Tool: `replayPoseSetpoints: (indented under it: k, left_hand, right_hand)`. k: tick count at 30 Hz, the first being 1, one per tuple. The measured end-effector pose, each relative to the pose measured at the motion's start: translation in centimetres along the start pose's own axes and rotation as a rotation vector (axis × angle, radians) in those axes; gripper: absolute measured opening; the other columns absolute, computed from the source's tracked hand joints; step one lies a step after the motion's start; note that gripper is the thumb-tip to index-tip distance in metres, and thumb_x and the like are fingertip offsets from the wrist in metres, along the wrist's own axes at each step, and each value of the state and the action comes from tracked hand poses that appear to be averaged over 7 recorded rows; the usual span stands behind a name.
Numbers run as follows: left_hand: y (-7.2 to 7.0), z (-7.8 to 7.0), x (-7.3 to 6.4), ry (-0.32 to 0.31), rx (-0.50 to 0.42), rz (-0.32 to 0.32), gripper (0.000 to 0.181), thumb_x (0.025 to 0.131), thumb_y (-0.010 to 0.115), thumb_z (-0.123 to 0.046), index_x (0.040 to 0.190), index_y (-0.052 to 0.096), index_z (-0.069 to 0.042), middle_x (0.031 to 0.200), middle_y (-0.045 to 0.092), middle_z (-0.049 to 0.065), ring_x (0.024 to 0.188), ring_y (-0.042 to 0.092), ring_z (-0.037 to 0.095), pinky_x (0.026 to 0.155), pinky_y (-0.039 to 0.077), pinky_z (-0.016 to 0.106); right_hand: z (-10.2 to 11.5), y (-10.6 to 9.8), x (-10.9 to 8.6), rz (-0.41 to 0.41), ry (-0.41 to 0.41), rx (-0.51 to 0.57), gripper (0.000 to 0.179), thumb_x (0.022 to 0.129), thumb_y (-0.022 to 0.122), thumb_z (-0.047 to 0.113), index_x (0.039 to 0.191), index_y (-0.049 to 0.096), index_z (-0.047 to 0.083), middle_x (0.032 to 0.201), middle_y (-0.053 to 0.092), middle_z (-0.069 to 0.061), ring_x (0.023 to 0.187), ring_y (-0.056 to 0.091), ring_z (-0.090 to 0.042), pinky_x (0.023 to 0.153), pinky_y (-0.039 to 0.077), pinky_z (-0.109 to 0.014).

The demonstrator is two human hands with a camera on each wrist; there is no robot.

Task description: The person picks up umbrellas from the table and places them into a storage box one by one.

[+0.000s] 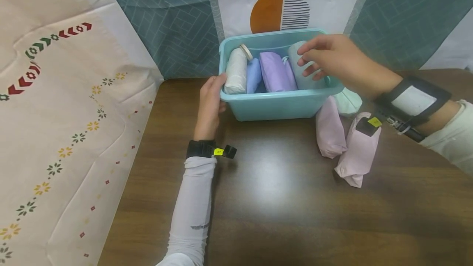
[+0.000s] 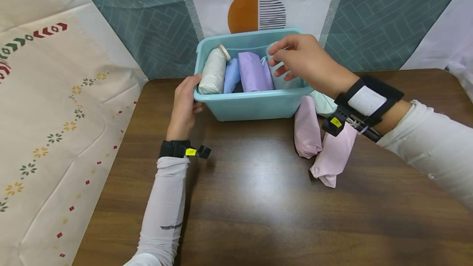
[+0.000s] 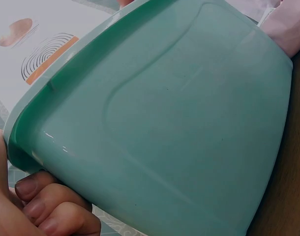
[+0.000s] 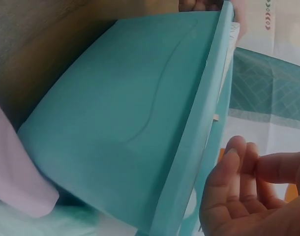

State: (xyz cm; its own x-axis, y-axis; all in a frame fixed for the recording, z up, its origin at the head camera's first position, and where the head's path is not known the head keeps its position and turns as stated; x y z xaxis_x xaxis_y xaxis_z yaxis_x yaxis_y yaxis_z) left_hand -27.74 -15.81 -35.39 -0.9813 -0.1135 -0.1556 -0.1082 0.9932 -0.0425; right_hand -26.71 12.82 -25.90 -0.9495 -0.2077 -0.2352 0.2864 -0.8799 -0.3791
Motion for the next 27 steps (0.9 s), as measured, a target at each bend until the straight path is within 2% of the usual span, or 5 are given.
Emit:
replayPoseSetpoints:
  k: [14,21,27]
  left_hand:
    - [0.0,-0.1,-0.1,0.009,-0.009,0.016,0.033,0.092,0.059,-0.043,0.096,0.057,-0.01,0.073,0.04,0.004,0.053,0.036,0.016,0.048,0.03,0.026]
    - [0.0,-0.2,-0.1,0.004,-0.009,0.015,0.033,0.092,0.059,-0.043,0.096,0.057,-0.011,0.073,0.04,0.003,0.053,0.036,0.015,0.048,0.03,0.025]
    - [0.1,-0.3,-0.1,0.009,-0.003,0.012,0.033,0.092,0.059,-0.043,0.094,0.056,-0.011,0.073,0.041,0.003,0.054,0.037,0.016,0.049,0.031,0.026]
  right_hand:
    - [-1.7,-1.7,-1.7,-0.065,-0.002,0.006,0.033,0.101,0.051,0.027,0.127,0.055,0.007,0.114,0.06,-0.012,0.092,0.063,-0.02,0.076,0.052,-0.03]
    - [-2.0,-2.4,-3.2,-0.098,-0.018,0.038,0.036,0.1,0.055,0.033,0.126,0.057,0.009,0.117,0.057,-0.015,0.096,0.063,-0.022,0.075,0.052,-0.03]
    - [-2.8,-3.3,-4.4,-0.144,-0.017,0.051,0.037,0.099,0.056,0.035,0.127,0.058,0.011,0.117,0.058,-0.011,0.096,0.062,-0.022,0.074,0.051,-0.026]
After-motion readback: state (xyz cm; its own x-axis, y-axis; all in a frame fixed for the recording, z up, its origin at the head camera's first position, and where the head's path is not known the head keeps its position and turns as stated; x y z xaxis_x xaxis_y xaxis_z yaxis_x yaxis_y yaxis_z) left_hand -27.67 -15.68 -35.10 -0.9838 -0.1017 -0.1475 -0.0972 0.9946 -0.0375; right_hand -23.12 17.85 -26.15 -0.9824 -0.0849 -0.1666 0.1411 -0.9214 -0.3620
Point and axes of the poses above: each hand's wrist, its own x-axis towards the middle knuckle, its own y-axis out of the palm, z = x × y, the point moved 8 cm from there along x, towards the middle knuckle
